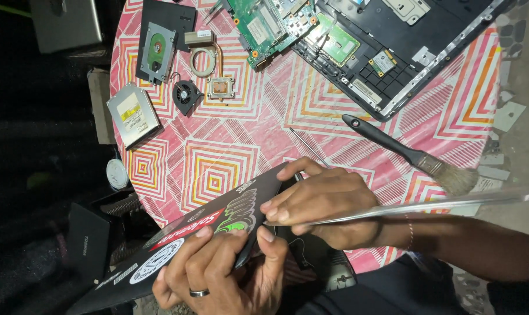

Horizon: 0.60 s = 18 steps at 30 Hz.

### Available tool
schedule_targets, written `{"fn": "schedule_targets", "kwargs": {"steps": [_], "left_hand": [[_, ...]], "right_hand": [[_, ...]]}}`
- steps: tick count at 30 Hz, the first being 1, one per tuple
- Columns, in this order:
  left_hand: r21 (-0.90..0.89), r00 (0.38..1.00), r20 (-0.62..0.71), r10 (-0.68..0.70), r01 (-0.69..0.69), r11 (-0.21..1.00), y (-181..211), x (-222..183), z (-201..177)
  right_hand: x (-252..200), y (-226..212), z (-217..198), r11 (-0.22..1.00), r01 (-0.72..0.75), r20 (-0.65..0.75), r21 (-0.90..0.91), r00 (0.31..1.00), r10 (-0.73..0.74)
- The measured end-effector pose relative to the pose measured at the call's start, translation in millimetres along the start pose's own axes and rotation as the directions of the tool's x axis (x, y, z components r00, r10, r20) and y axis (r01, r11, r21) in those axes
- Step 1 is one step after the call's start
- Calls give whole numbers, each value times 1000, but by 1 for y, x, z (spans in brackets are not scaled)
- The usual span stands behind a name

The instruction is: Disassembling a laptop by prying open the casing and bezel using a metal tool and hands.

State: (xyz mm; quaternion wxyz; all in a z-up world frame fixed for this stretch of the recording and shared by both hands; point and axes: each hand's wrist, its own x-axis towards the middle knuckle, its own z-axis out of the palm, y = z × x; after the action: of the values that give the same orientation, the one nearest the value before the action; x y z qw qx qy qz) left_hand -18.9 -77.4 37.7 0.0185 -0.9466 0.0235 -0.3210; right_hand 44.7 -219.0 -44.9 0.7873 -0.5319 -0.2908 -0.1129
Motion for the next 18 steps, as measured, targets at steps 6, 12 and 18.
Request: {"fn": "schedule_targets", "kwargs": {"steps": [6,12,18], "left_hand": [[0,999,-33,34,-34,999,-8,-1,4],[23,990,-34,140,-140,990,-23,-13,3],[21,991,-6,137,-137,990,-24,-14,2]], "right_hand": [[-2,-1,-9,998,48,-2,-32,999,-48],[-6,3,-6,989,69,8,127,997,-71],[-1,3,0,977,77,43,198,995,-87]]}}
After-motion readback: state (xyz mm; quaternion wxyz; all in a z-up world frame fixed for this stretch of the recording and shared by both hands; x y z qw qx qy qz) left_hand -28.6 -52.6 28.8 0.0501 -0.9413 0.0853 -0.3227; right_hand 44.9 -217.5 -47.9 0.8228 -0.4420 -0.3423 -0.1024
